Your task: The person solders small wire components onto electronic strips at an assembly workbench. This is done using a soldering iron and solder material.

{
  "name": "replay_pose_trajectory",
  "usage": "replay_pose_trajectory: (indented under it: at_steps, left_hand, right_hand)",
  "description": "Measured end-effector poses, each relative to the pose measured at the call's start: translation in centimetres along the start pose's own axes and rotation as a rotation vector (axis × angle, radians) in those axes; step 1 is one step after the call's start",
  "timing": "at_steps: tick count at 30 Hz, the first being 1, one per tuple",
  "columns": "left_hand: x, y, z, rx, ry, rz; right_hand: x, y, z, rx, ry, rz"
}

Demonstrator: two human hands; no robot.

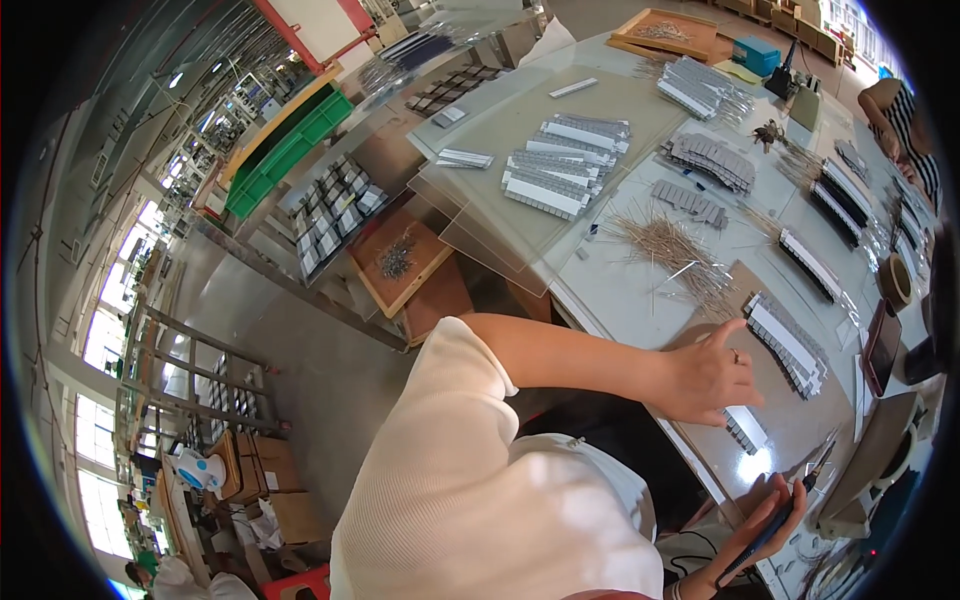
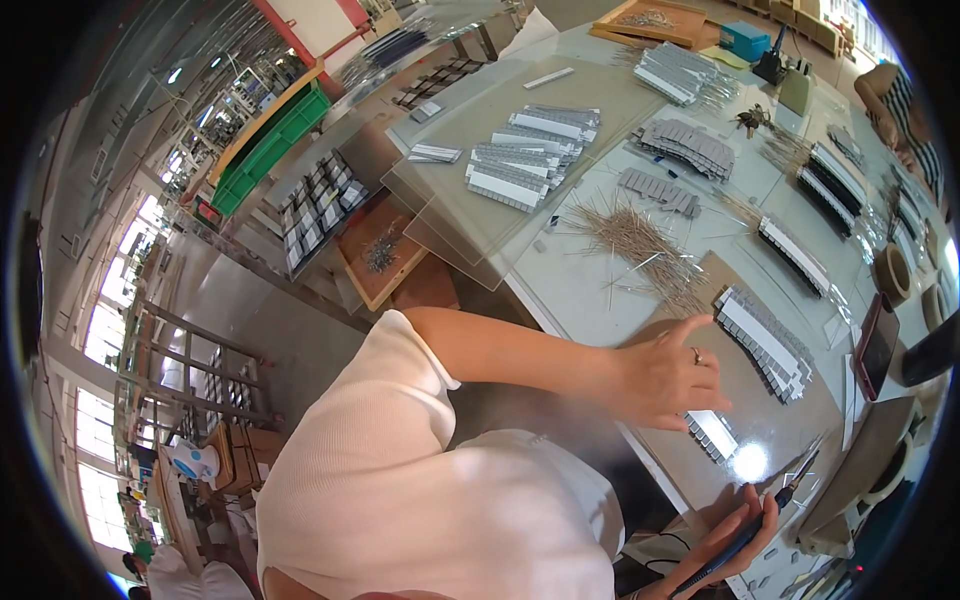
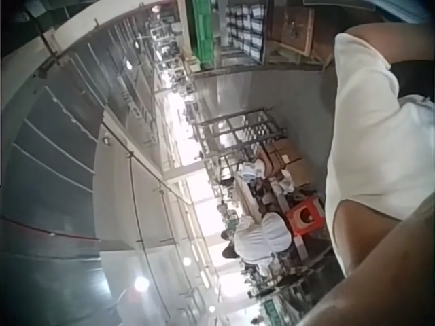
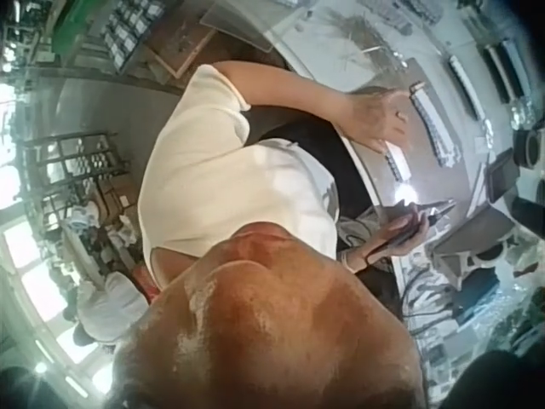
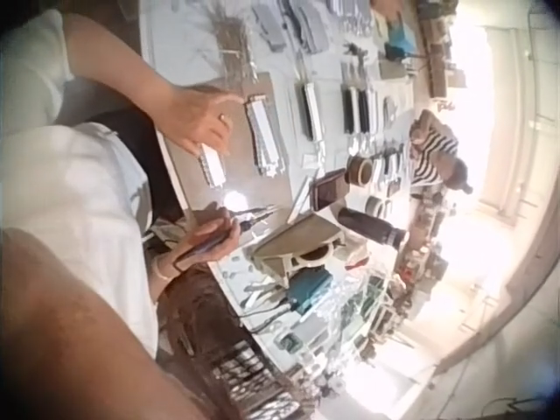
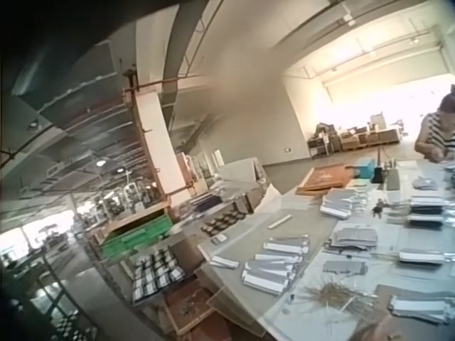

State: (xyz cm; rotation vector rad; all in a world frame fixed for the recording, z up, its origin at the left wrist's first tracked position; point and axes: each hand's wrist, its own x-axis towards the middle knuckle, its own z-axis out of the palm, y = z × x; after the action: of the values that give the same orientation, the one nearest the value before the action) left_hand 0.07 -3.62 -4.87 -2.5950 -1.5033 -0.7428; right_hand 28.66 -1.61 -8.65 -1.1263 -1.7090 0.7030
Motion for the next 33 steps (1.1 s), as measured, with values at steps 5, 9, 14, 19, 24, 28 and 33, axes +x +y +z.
replay_pose_trajectory:
  at_steps: [5,9,14,19,24,28,33]
  left_hand:
    - [-0.4,0.3,0.3,0.028,0.004,-0.016]
    - [-0.6,0.5,0.3,0.06,0.007,-0.008]
    - [-0.5,0.8,0.3,0.075,0.022,-0.001]
    - [0.5,2.1,1.9,0.046,0.091,0.072]
    - [1.8,5.3,4.0,0.017,0.065,0.16]
    - [2.1,6.9,5.8,0.073,0.076,0.2]
    - [2.5,7.7,5.7,0.183,0.081,0.214]
  right_hand:
    - [-0.1,0.3,0.3,0.041,0.014,-0.023]
    - [-0.1,-0.3,0.3,0.037,0.02,-0.007]
    - [-0.2,-0.2,0.4,0.05,0.021,-0.015]
    - [-0.4,0.2,0.1,0.045,0.0,-0.016]
    - [-0.4,1.0,0.2,0.058,-0.006,-0.042]
    - [-0.2,2.2,-0.1,0.009,-0.008,-0.082]
    - [-0.1,1.0,0.0,0.002,-0.015,-0.073]
